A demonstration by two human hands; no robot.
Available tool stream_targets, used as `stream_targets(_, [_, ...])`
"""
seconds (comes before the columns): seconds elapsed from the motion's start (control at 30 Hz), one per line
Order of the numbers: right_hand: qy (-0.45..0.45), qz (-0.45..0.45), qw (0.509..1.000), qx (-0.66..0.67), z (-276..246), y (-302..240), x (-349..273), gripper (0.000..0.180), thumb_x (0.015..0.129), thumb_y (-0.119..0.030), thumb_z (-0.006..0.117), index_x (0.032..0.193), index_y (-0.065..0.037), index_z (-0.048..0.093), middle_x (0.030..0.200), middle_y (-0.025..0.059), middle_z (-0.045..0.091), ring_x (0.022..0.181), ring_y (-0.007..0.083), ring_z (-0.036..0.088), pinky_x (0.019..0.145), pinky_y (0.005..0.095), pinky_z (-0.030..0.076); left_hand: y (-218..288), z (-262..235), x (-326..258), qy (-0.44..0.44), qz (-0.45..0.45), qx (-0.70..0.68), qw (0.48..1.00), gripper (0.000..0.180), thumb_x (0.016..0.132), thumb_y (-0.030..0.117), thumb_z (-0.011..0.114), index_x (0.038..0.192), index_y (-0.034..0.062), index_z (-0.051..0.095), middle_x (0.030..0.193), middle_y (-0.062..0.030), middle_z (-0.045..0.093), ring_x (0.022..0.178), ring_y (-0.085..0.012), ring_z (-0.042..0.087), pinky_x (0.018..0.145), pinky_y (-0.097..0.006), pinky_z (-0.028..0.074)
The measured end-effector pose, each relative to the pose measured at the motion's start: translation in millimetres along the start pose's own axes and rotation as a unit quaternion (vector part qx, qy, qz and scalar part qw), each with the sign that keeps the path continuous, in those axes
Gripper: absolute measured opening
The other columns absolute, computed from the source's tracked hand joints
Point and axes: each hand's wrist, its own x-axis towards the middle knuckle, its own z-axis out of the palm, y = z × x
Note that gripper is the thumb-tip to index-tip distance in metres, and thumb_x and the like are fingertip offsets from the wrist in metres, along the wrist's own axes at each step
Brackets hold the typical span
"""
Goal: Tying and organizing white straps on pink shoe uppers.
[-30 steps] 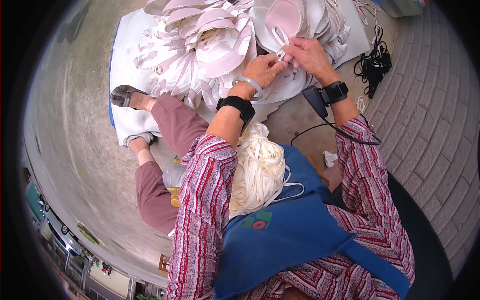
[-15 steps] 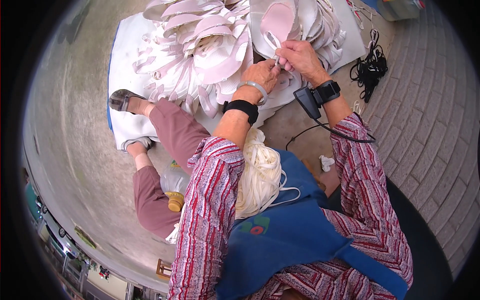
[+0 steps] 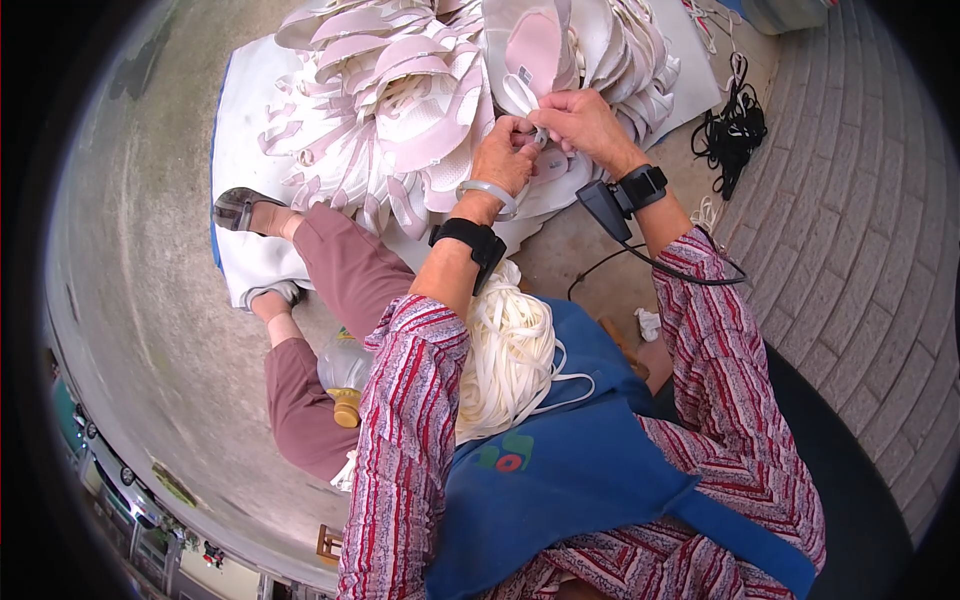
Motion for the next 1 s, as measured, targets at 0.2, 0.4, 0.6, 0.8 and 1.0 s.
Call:
stream_targets(0.2, [-0.005, 0.004, 1.0, 0.013, 5, -3, -3, 0.021, 0.079, -0.023, 0.062, 0.073, -0.002, 0.064, 0.058, -0.002, 0.054, 0.048, 0.005, 0.047, 0.046, 0.0202, 0.039, -2, 2, 6, 0.009, 0.034, 0.071, 0.997, 0.017, 0.084, 0.012, 0.059, 0.098, 0.0042, 0.053, 0.075, -0.0041, 0.057, 0.058, -0.011, 0.054, 0.048, -0.026, 0.045])
stream_targets(0.4, [-0.034, 0.037, 0.986, 0.159, 5, 4, -8, 0.018, 0.083, -0.021, 0.059, 0.08, -0.004, 0.063, 0.062, -0.0039, 0.054, 0.05, 0.0027, 0.045, 0.045, 0.0173, 0.036, -11, 12, 15, 0.061, 0.091, 0.096, 0.989, 0.013, 0.084, 0.011, 0.06, 0.091, 0.0012, 0.056, 0.072, -0.0044, 0.058, 0.06, -0.0109, 0.054, 0.05, -0.026, 0.046])
stream_targets(0.6, [-0.026, 0.059, 0.975, 0.211, -12, 6, -5, 0.017, 0.082, -0.018, 0.06, 0.08, -0.002, 0.063, 0.06, -0.004, 0.051, 0.048, 0.0033, 0.044, 0.043, 0.0183, 0.036, 2, 10, 21, 0.021, 0.076, 0.072, 0.994, 0.012, 0.083, 0.007, 0.06, 0.09, -0.0006, 0.055, 0.077, -0.0055, 0.059, 0.061, -0.0116, 0.055, 0.052, -0.026, 0.047])
stream_targets(0.8, [-0.049, 0.066, 0.976, 0.202, -10, 2, 1, 0.015, 0.081, -0.016, 0.06, 0.075, -0.003, 0.061, 0.059, -0.0041, 0.05, 0.047, 0.0042, 0.044, 0.042, 0.0185, 0.035, -15, 7, 18, 0.065, 0.089, 0.184, 0.977, 0.016, 0.081, 0.007, 0.063, 0.094, -0.0011, 0.056, 0.078, -0.0067, 0.059, 0.06, -0.0123, 0.056, 0.053, -0.027, 0.047])
stream_targets(1.0, [-0.066, 0.086, 0.973, 0.202, -9, 5, 0, 0.014, 0.085, -0.015, 0.057, 0.076, -0.004, 0.057, 0.061, -0.0045, 0.046, 0.049, 0.0044, 0.041, 0.044, 0.0193, 0.034, -1, 12, 16, 0.024, 0.023, 0.197, 0.98, 0.017, 0.085, 0.014, 0.06, 0.091, -0.0023, 0.06, 0.075, -0.008, 0.062, 0.057, -0.0137, 0.058, 0.052, -0.028, 0.047])
